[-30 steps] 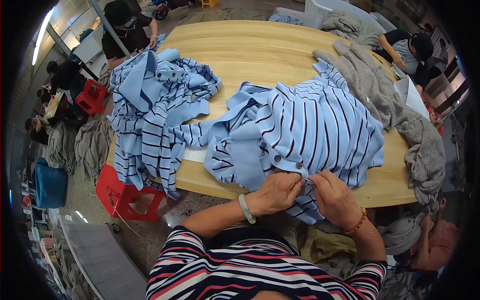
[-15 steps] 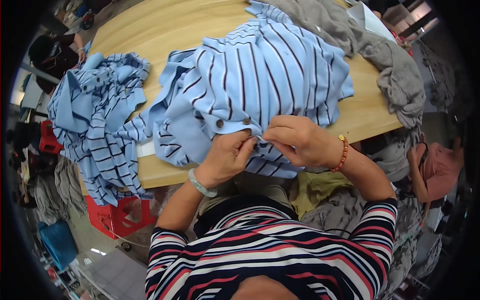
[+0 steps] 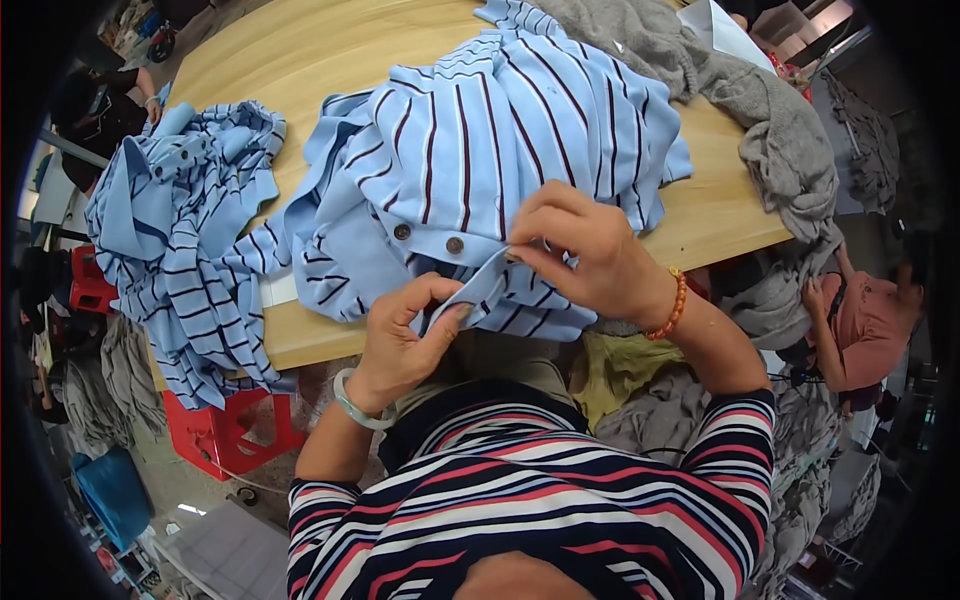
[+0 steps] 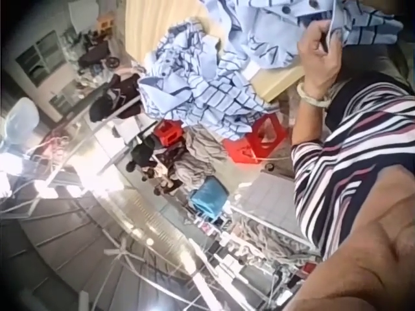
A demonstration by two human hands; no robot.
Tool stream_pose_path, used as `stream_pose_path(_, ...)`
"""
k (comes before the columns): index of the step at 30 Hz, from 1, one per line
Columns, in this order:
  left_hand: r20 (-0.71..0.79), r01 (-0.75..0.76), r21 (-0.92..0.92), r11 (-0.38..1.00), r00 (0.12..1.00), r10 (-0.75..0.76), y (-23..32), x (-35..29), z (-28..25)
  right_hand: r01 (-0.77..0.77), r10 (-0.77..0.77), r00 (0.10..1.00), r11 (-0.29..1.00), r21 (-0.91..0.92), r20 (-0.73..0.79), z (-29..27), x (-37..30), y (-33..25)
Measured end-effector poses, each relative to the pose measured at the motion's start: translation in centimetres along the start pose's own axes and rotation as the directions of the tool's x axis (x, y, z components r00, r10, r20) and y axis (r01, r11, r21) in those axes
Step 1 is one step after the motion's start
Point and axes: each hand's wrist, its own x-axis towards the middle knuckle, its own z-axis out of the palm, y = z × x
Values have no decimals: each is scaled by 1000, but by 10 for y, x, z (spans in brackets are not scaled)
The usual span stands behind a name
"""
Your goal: Trim loose threads from a garment using scissors and button up a shirt for quality inspection.
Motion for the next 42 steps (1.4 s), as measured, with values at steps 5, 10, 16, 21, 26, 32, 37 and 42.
stream_pose_path(5, -77, -228, 158, 961, 967, 242, 7, 4, 9, 183, -184, 975, 983, 17, 127, 15, 3, -25)
stream_pose_path(10, -40, -195, 209, 958, 977, 207, 4, 0, 8, 151, -123, 959, 984, -94, 254, 13, -4, -23)
stream_pose_path(16, 19, -212, 338, 917, 976, 219, -3, 2, 14, 189, -185, 975, 982, -20, 121, 20, -14, -26)
stream_pose_path(21, 46, -324, 633, 703, 922, 383, -12, 5, 20, 263, -261, 964, 965, -23, 50, 36, -23, -13)
stream_pose_path(26, 110, -124, 449, 885, 990, 82, -25, 9, 16, 166, -117, 961, 968, -186, 251, 26, -28, -18)
stream_pose_path(32, 210, 272, -758, 593, 962, -173, -26, 27, 6, 178, -135, 954, 973, -146, 267, 16, -28, -24)
stream_pose_path(37, -71, 81, -858, 508, 960, -273, -15, 31, 17, 224, -193, 965, 959, -174, 176, 21, -22, -27)
stream_pose_path(42, -263, -38, -181, 983, 965, -11, 5, 12, 25, 235, -216, 970, 950, -205, 109, 19, -19, -30)
